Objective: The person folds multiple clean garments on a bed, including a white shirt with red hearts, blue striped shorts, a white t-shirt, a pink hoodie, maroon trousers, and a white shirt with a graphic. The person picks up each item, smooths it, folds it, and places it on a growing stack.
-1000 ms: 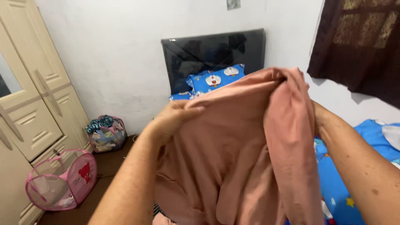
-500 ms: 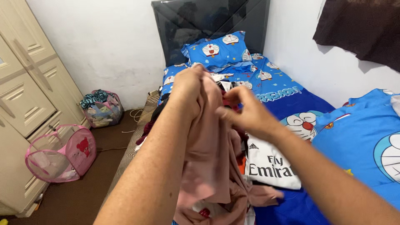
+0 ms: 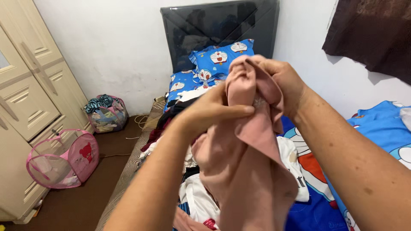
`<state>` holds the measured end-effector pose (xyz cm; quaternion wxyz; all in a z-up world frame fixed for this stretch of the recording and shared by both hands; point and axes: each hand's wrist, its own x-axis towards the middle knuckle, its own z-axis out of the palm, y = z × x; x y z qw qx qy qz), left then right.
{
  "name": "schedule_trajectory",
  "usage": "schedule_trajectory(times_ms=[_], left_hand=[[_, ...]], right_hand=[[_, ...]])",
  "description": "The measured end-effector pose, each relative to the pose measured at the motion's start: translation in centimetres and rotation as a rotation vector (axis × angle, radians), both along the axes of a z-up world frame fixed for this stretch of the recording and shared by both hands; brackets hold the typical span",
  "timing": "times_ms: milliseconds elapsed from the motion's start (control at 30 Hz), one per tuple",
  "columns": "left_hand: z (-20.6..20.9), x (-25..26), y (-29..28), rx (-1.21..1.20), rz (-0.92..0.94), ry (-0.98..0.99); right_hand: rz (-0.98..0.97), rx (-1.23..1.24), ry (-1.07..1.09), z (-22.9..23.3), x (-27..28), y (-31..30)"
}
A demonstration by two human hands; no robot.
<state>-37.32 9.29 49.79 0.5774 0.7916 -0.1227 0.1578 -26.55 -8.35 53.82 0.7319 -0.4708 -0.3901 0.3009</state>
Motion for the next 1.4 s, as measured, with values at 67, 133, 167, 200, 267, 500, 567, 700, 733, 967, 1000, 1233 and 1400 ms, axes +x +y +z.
schedule_trajectory(times_ms=[67,133,167,200,267,500,567,700,733,967,1000,1233,1400], left_hand=[[-0.8,1.3,-0.9,0.018,0.097,0.006],[-1.2,2.6,-0.8,-0.141,0.174,-0.022],[-1.3,3.2,-0.5,-0.232,0.172,-0.110],[-1.1,3.6,-0.2,-0.325,0.166,-0.199],[-0.8,3.8,0.2,-0.332,0.198,-0.370],[0.7,2.4,-4.3,0.344,0.567,-0.649],[0.8,1.9,-4.7,0.630,0.675,-0.645],[1.0,0.9,-2.4,0.100,0.147,-0.424],[0.8,0.8,-1.7,-0.228,-0.087,-0.442],[-2.2,1.0,2.1,-0.426,0.215,-0.174],[-3.2,1.1,2.1,-0.433,0.193,-0.104],[-8.2,-0.1,1.0,-0.427,-0.201,0.239],[-0.9,-3.6,7.3,-0.462,0.338,0.343]], right_hand=[[-0.144,-0.123,-0.101,-0.1,0.1,0.1],[-0.543,-0.258,-0.354,-0.6,0.0,0.3],[-0.871,-0.328,-0.555,-1.0,-0.1,0.2],[-1.204,-0.397,-0.755,-1.3,-0.2,-0.2],[-0.912,-0.544,-0.647,-1.8,-0.7,-0.7],[-0.165,-0.141,-0.131,-0.5,-2.5,0.0],[-0.180,0.000,-0.232,0.5,-2.7,0.3],[-0.401,0.057,-0.327,3.3,-2.1,0.2],[-0.344,0.104,-0.336,4.0,-1.7,0.1],[-0.400,0.286,-0.387,8.5,2.2,-4.8],[-0.433,0.301,-0.400,9.0,2.6,-5.7],[-0.583,0.356,-0.475,9.9,4.6,-10.8],[-0.642,0.333,-0.505,9.4,5.8,-14.1]])
